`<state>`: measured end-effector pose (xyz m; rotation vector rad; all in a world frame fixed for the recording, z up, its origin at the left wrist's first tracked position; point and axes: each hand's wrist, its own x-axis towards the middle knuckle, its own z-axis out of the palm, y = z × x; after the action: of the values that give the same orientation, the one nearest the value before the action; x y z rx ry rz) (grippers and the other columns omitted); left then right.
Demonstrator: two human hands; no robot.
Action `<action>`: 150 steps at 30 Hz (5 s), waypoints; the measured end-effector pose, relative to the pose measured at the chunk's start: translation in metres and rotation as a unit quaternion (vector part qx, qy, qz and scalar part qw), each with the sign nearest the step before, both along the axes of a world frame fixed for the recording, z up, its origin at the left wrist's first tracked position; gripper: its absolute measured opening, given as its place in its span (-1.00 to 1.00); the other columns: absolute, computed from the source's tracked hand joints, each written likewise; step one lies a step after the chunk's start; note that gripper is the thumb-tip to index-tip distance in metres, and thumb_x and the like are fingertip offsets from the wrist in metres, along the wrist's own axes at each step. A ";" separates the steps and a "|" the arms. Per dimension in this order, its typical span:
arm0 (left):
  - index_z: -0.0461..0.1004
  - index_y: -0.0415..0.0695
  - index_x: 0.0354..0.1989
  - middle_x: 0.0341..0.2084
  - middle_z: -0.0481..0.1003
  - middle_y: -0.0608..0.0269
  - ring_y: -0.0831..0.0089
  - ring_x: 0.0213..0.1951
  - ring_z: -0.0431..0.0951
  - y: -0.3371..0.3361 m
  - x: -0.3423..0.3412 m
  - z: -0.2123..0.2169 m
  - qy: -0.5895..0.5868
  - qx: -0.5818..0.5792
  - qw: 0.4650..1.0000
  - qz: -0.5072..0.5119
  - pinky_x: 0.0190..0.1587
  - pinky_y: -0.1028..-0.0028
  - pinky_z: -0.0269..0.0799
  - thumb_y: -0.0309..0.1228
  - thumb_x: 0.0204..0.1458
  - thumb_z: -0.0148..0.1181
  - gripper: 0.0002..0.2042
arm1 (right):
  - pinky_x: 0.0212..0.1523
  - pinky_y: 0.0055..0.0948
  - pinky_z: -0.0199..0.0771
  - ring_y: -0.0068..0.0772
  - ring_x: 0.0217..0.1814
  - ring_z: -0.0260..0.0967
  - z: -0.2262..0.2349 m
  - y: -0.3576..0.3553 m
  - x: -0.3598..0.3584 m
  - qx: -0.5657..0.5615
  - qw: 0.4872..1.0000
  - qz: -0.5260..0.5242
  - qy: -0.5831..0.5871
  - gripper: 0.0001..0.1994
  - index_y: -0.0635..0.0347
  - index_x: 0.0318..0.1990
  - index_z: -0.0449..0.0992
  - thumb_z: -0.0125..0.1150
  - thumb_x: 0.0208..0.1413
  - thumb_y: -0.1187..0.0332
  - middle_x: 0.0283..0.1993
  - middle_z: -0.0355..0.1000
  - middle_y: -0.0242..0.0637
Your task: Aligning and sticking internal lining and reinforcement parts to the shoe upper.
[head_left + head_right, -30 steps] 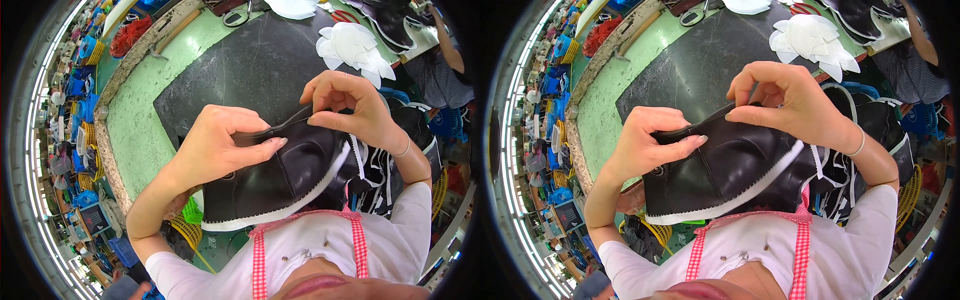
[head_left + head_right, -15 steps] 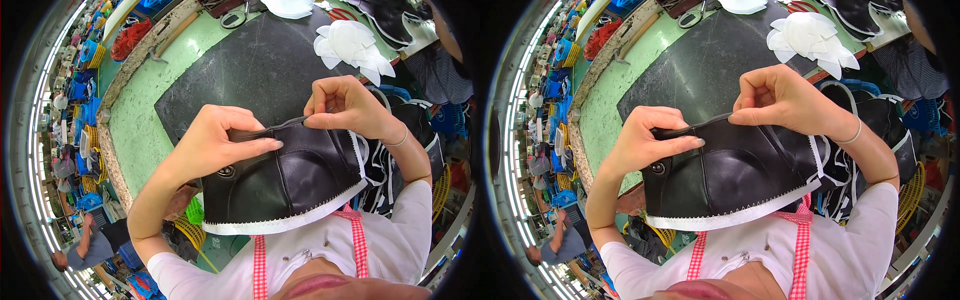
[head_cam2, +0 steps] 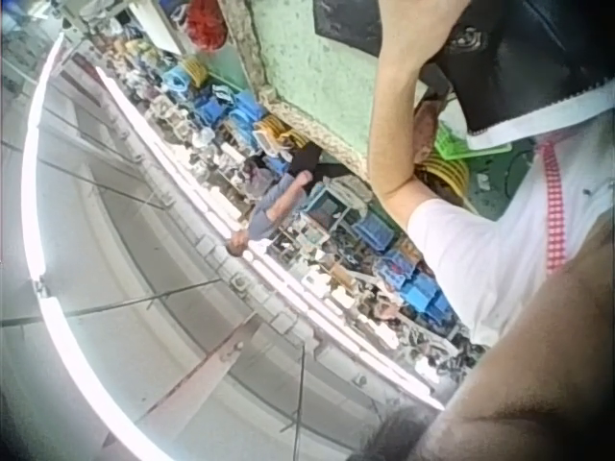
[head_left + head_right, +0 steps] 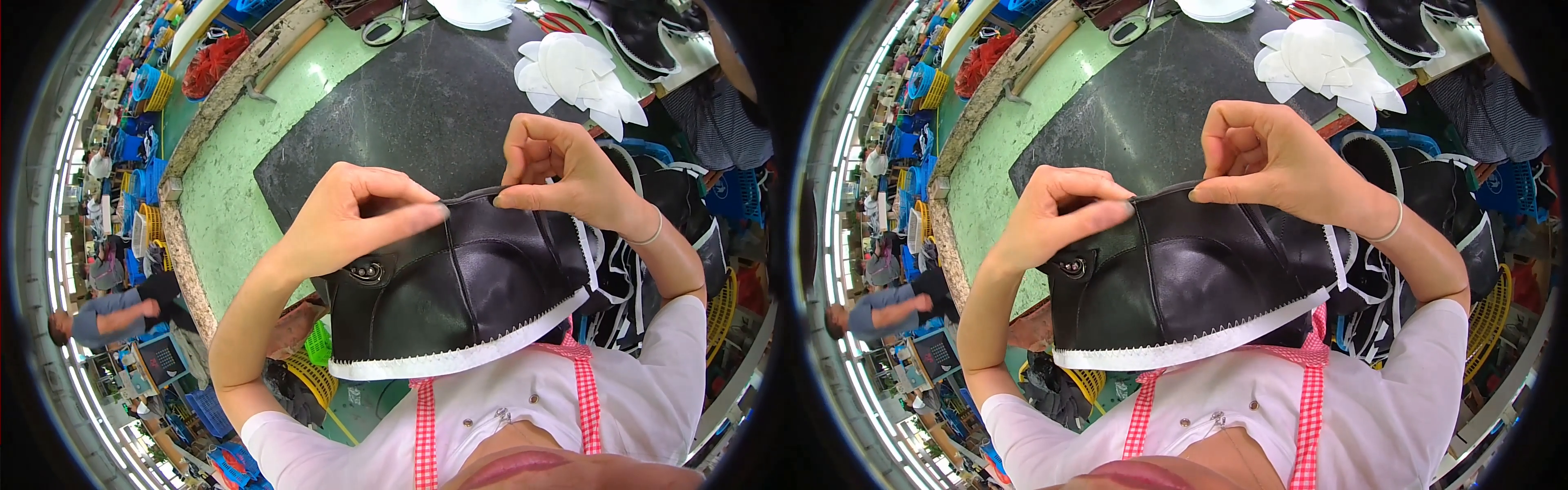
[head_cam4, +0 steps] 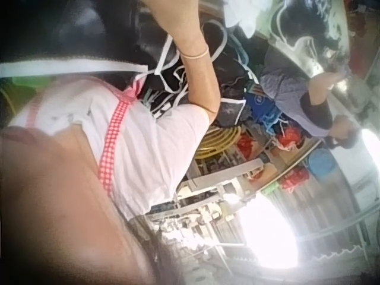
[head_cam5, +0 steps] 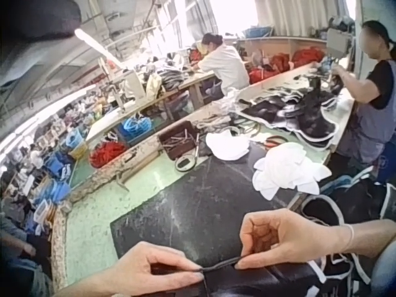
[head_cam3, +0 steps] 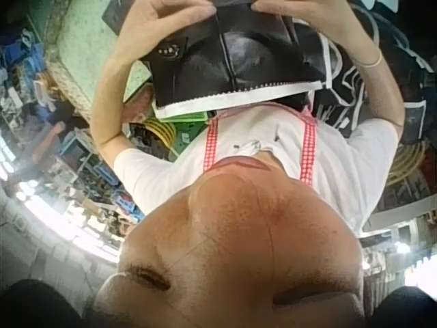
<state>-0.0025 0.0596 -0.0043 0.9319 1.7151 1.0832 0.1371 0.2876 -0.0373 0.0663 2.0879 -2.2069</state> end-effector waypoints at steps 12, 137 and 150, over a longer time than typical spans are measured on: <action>0.57 -0.29 -0.38 -0.53 0.49 0.44 0.75 -0.46 0.37 -0.005 0.000 -0.007 -0.028 0.023 0.997 0.069 -0.35 0.65 0.30 -0.27 0.21 0.11 -0.70 | -0.47 -0.70 0.13 -0.83 -0.47 0.15 -0.025 0.000 0.003 0.024 0.997 0.036 0.067 -0.84 0.25 -0.45 0.49 0.37 0.07 0.44 -0.51 0.31 -0.58; 0.39 -0.23 -0.18 -0.32 0.45 0.21 0.38 -0.25 0.48 -0.071 -0.073 -0.125 0.192 -0.104 0.939 0.267 -0.10 0.44 0.38 -0.33 -0.13 0.43 -0.59 | -0.23 -0.29 0.48 -0.21 -0.20 0.46 -0.128 -0.016 -0.147 0.520 0.777 0.004 0.355 -0.69 0.19 -0.21 0.35 0.32 0.00 0.27 -0.32 0.42 -0.25; 0.25 0.14 0.18 -0.23 0.58 0.02 0.04 -0.10 0.59 -0.060 -0.054 -0.123 0.324 -0.185 0.882 0.290 -0.13 0.15 0.49 -0.32 0.00 0.26 -0.47 | 0.37 -0.17 0.15 -0.15 0.32 0.22 -0.118 -0.059 -0.139 0.435 0.752 0.153 0.471 -0.57 0.21 0.12 0.38 0.13 0.05 0.34 0.20 0.33 -0.16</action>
<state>-0.0567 -0.0001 -0.1274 0.5613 2.7670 0.7728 -0.0023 0.2285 -0.1552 -1.4566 3.0660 -0.8904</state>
